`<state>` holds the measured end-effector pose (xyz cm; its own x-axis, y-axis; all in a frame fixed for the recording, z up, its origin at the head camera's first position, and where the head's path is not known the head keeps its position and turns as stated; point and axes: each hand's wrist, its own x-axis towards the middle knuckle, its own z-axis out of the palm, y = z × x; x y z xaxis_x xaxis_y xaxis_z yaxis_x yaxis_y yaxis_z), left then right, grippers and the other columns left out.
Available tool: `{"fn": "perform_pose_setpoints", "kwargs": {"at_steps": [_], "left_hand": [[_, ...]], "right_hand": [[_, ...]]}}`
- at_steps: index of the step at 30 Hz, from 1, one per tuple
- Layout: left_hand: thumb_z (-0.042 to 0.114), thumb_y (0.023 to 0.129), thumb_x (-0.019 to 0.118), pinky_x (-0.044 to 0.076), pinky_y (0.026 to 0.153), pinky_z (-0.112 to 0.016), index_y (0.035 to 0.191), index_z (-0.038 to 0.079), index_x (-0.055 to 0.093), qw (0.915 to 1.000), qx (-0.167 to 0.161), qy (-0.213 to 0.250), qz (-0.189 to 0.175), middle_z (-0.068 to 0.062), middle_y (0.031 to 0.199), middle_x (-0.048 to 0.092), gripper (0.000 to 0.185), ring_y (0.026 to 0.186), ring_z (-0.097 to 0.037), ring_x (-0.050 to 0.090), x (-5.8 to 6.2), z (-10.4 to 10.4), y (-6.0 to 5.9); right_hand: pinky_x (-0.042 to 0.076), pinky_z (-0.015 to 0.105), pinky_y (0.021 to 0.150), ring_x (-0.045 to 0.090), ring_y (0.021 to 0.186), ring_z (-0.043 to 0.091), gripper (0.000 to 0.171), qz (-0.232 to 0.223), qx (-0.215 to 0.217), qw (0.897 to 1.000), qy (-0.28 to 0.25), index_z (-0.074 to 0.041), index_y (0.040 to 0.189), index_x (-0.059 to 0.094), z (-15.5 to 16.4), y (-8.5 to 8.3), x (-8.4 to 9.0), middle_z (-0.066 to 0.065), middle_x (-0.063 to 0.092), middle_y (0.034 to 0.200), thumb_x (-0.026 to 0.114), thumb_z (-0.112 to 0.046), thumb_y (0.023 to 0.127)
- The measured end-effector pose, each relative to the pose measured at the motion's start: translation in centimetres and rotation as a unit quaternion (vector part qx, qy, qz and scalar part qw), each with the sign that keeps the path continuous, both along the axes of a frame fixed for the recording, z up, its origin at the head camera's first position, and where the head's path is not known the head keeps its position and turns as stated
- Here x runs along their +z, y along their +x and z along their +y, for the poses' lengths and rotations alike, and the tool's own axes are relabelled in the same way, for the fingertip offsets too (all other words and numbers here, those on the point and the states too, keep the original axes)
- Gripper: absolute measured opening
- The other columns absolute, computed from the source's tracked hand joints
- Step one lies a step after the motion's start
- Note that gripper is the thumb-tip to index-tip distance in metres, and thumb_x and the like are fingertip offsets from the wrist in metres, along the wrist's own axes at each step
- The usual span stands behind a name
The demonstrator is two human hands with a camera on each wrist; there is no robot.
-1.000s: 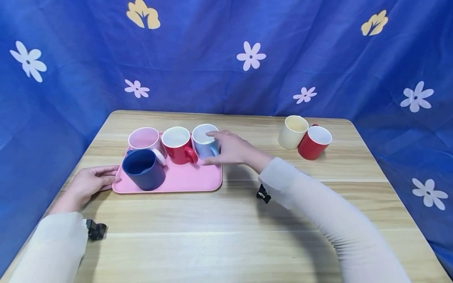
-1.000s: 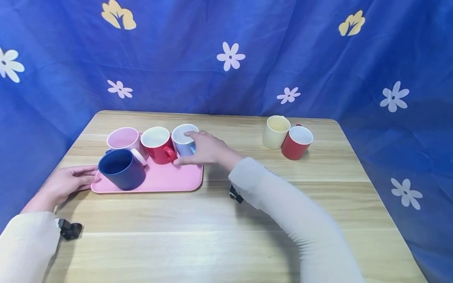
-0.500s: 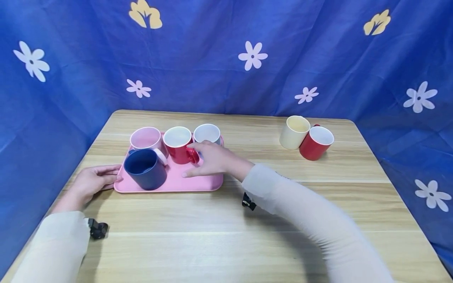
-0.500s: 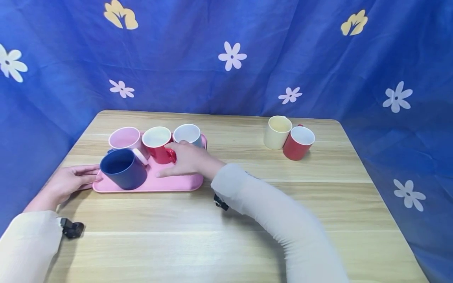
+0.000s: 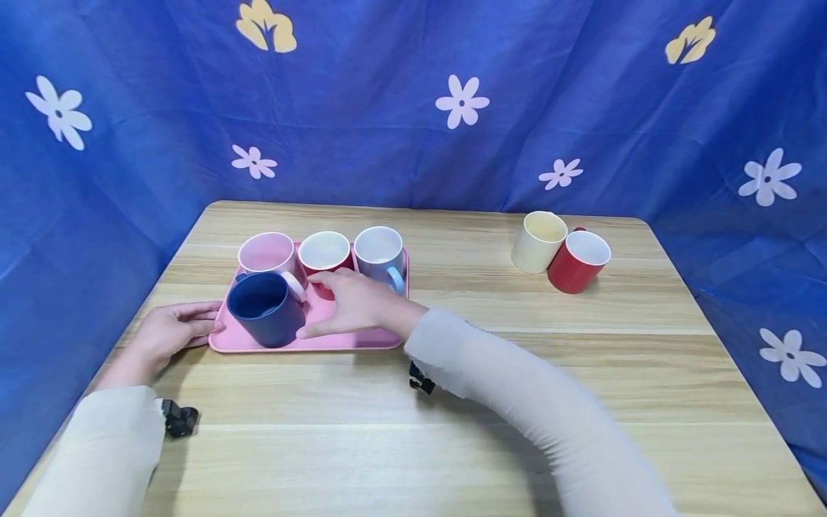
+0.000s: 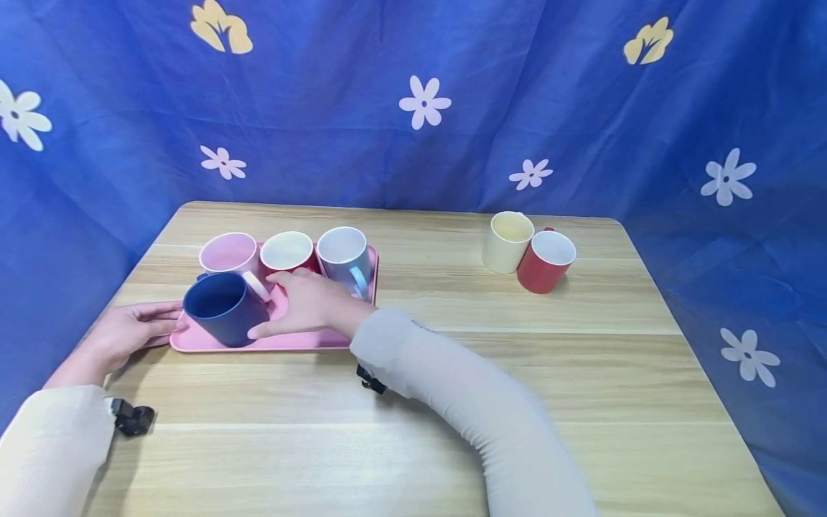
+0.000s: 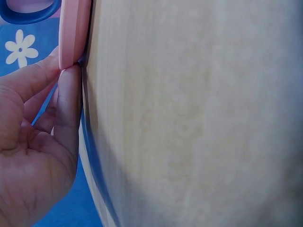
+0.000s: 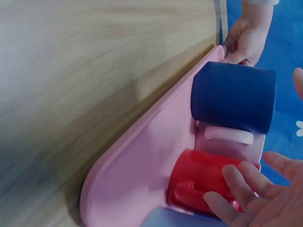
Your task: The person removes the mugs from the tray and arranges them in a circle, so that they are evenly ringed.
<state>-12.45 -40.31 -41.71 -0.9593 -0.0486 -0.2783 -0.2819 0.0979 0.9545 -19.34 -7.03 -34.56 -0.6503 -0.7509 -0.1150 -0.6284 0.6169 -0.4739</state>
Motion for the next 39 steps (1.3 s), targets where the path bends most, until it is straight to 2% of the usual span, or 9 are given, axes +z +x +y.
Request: {"fn": "perform_pose_setpoints", "kwargs": {"at_steps": [7,16,21,26,30,35,39], "left_hand": [[-0.002,0.084,0.071,0.057,0.071,-0.021,0.090,0.032,0.074,0.9999,0.001,-0.011,-0.004,0.013,0.091,0.069,0.035,0.080,-0.003,0.066,0.1,0.1,0.0],[-0.001,0.084,0.071,0.057,0.071,-0.021,0.090,0.033,0.074,0.9999,0.000,-0.013,-0.007,0.013,0.091,0.069,0.035,0.081,-0.003,0.066,0.2,0.0,0.0],[-0.002,0.084,0.070,0.057,0.071,-0.021,0.090,0.032,0.074,0.9999,0.001,-0.011,-0.006,0.013,0.091,0.069,0.035,0.081,-0.003,0.066,0.1,0.0,-0.1],[-0.001,0.085,0.071,0.057,0.071,-0.021,0.091,0.032,0.074,0.9999,-0.002,-0.013,-0.005,0.014,0.092,0.069,0.034,0.081,-0.003,0.066,0.0,-0.1,-0.1],[-0.001,0.084,0.071,0.057,0.070,-0.020,0.091,0.033,0.074,0.9999,-0.001,-0.013,-0.005,0.014,0.092,0.069,0.035,0.081,-0.002,0.066,0.0,-0.1,-0.1],[-0.003,0.083,0.071,0.057,0.070,-0.020,0.091,0.032,0.074,1.0000,0.003,-0.009,-0.003,0.014,0.091,0.069,0.036,0.081,-0.002,0.066,-0.1,-0.2,-0.1],[-0.002,0.083,0.072,0.057,0.070,-0.020,0.093,0.031,0.075,0.9999,0.002,-0.015,-0.002,0.015,0.091,0.069,0.034,0.081,-0.001,0.065,-0.1,-0.2,-0.1]], "right_hand": [[0.045,0.031,0.098,0.041,0.123,0.009,0.095,-0.020,-0.031,0.999,-0.021,-0.028,0.146,0.038,-2.2,0.2,-0.6,-0.007,0.047,0.135,0.069,-0.071,0.067],[0.049,0.027,0.090,0.042,0.117,0.005,0.095,0.003,-0.055,0.998,-0.042,-0.029,0.145,0.041,-4.1,0.5,-1.0,-0.014,0.051,0.129,0.070,-0.072,0.065],[0.052,0.030,0.086,0.041,0.115,0.004,0.095,0.011,-0.082,0.996,-0.030,-0.031,0.143,0.044,-5.3,0.9,-1.4,-0.016,0.050,0.129,0.069,-0.075,0.063],[0.053,0.028,0.077,0.044,0.107,0.005,0.091,0.045,-0.115,0.992,-0.006,-0.029,0.135,0.052,-6.3,1.2,-1.3,-0.011,0.049,0.118,0.068,-0.078,0.060],[0.051,0.027,0.071,0.045,0.103,0.005,0.093,0.064,-0.127,0.990,0.009,-0.026,0.132,0.052,-7.0,1.4,-1.2,-0.010,0.048,0.113,0.068,-0.080,0.057],[0.051,0.026,0.071,0.046,0.102,0.006,0.101,0.091,-0.138,0.986,0.031,-0.022,0.135,0.049,-7.8,1.4,-1.3,-0.008,0.046,0.114,0.064,-0.084,0.057],[0.052,0.025,0.074,0.044,0.104,0.007,0.101,0.104,-0.154,0.982,0.027,-0.021,0.135,0.049,-8.2,1.6,-1.8,-0.006,0.045,0.116,0.063,-0.084,0.057]]}}
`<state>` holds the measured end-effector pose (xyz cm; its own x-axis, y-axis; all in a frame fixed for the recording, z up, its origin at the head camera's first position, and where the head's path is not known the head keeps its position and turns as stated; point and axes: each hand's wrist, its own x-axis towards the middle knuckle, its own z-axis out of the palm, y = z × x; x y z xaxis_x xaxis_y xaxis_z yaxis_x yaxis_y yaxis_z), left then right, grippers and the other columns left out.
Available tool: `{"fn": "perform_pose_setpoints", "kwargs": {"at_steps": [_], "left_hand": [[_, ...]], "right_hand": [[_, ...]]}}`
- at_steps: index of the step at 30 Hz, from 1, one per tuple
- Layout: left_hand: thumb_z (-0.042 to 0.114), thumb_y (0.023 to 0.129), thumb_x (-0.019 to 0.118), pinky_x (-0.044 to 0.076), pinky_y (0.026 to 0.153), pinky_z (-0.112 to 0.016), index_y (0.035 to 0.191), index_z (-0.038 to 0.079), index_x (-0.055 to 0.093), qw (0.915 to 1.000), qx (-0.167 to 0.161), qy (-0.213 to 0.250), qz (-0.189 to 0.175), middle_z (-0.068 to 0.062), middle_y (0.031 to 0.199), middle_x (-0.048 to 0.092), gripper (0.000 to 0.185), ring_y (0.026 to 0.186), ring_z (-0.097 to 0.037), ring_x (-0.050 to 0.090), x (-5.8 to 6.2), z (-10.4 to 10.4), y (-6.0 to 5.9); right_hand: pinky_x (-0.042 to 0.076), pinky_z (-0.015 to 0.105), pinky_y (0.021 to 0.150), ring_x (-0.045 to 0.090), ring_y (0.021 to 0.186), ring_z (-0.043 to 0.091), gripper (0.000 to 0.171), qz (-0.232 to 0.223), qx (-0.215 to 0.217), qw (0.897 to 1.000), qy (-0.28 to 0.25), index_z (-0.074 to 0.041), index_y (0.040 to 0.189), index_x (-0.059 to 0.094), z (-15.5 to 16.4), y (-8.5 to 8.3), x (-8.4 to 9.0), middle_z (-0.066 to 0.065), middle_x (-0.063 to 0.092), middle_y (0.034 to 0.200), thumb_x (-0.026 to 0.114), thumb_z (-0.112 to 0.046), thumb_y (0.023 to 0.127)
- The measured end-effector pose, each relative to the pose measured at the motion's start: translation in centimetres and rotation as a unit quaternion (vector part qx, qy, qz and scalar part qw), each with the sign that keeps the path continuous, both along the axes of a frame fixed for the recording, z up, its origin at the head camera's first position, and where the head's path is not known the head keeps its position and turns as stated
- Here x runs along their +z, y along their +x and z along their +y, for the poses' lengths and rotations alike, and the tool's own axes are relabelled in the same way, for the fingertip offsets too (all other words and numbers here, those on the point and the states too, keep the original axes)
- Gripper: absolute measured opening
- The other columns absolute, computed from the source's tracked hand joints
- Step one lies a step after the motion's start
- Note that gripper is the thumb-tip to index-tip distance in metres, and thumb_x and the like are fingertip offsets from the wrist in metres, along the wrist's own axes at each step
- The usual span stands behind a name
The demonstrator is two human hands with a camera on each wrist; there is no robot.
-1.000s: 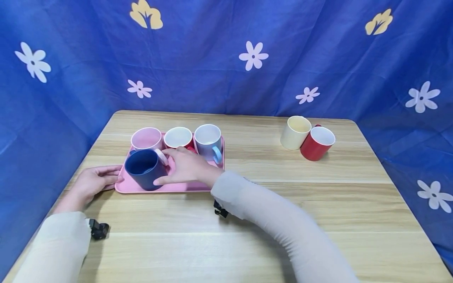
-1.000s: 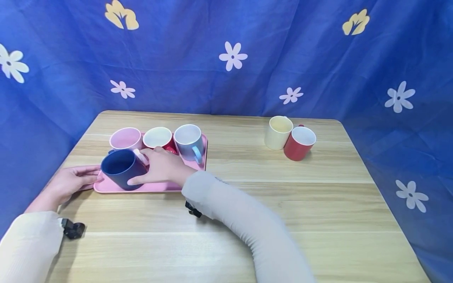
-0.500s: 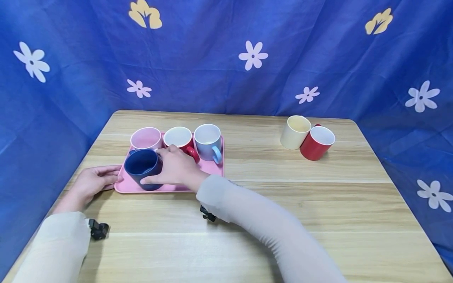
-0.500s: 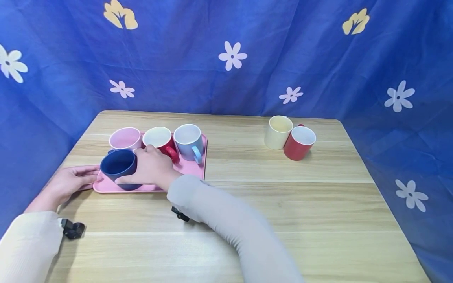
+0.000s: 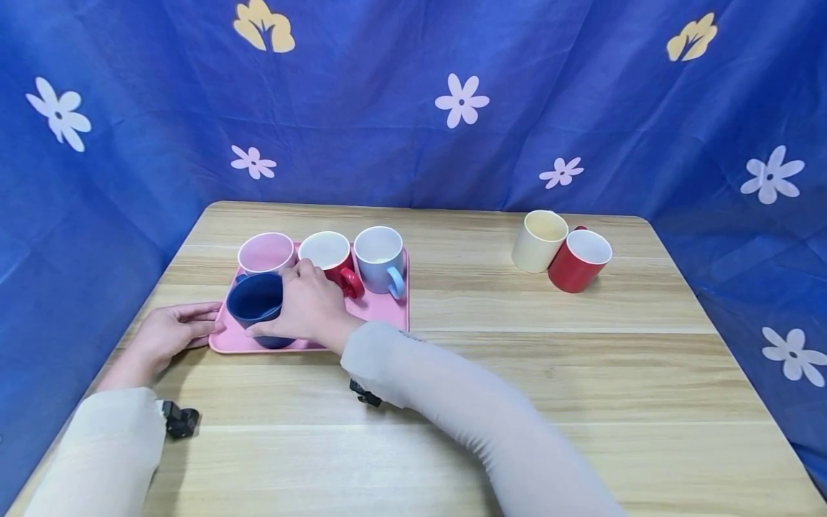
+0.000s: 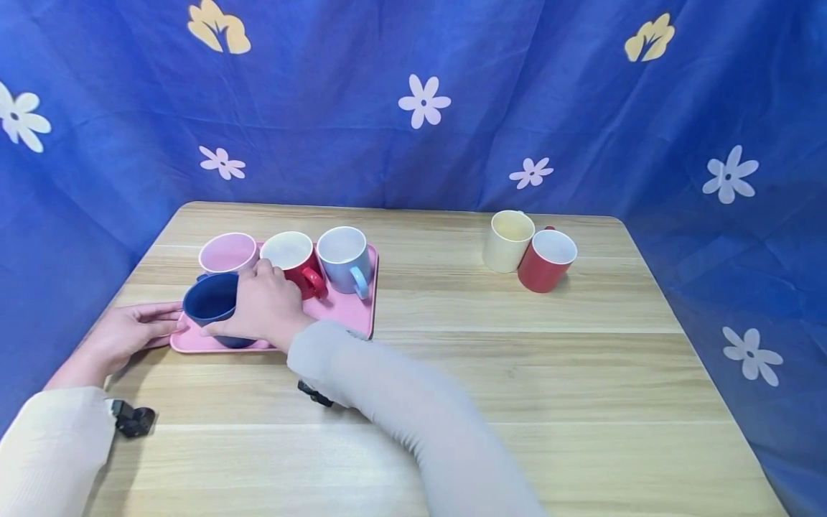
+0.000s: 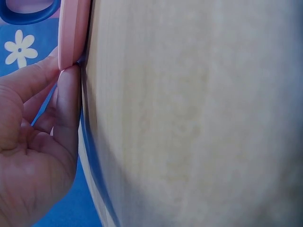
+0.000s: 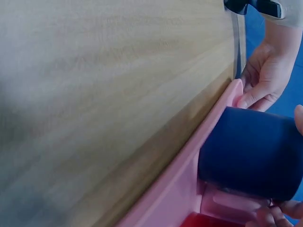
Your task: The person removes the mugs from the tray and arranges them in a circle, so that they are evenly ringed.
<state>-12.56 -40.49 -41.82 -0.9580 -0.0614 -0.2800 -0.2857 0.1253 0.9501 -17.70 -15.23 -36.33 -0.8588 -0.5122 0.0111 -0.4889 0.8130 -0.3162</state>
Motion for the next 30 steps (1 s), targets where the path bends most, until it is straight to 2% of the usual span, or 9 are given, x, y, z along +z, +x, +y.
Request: {"fn": "perform_pose_setpoints", "kwargs": {"at_steps": [8,17,25,30], "left_hand": [[-0.002,0.083,0.072,0.057,0.070,-0.020,0.092,0.033,0.074,1.0000,-0.001,-0.002,0.003,0.016,0.091,0.069,0.036,0.081,0.000,0.065,-0.1,-0.1,0.1],[0.001,0.083,0.073,0.057,0.071,-0.020,0.093,0.034,0.073,0.9998,0.001,-0.022,0.002,0.016,0.091,0.068,0.034,0.081,0.000,0.065,-0.1,0.0,0.0],[-0.001,0.083,0.072,0.057,0.070,-0.021,0.093,0.031,0.074,0.9999,-0.003,-0.008,0.005,0.015,0.092,0.069,0.034,0.081,-0.001,0.065,0.0,-0.1,-0.1],[0.000,0.084,0.072,0.057,0.070,-0.021,0.093,0.031,0.075,0.9999,-0.002,-0.014,-0.002,0.015,0.092,0.068,0.032,0.081,-0.001,0.065,0.0,0.0,-0.1]], "right_hand": [[0.051,0.022,0.074,0.041,0.103,0.006,0.094,0.021,-0.020,0.999,-0.025,-0.025,0.133,0.052,-0.4,0.4,-0.6,-0.008,0.043,0.112,0.063,-0.083,0.060],[0.051,0.019,0.074,0.044,0.099,0.004,0.088,0.004,-0.025,0.998,-0.061,-0.022,0.127,0.056,-0.4,0.5,-0.7,-0.009,0.044,0.111,0.069,-0.077,0.059],[0.051,0.019,0.076,0.045,0.105,0.003,0.084,-0.013,-0.002,0.995,-0.101,-0.024,0.128,0.051,0.3,0.4,-0.5,-0.012,0.049,0.115,0.075,-0.069,0.060],[0.051,0.020,0.078,0.048,0.103,0.003,0.086,-0.036,0.013,0.993,-0.114,-0.023,0.130,0.049,0.8,0.3,0.0,-0.012,0.049,0.116,0.076,-0.067,0.061]]}}
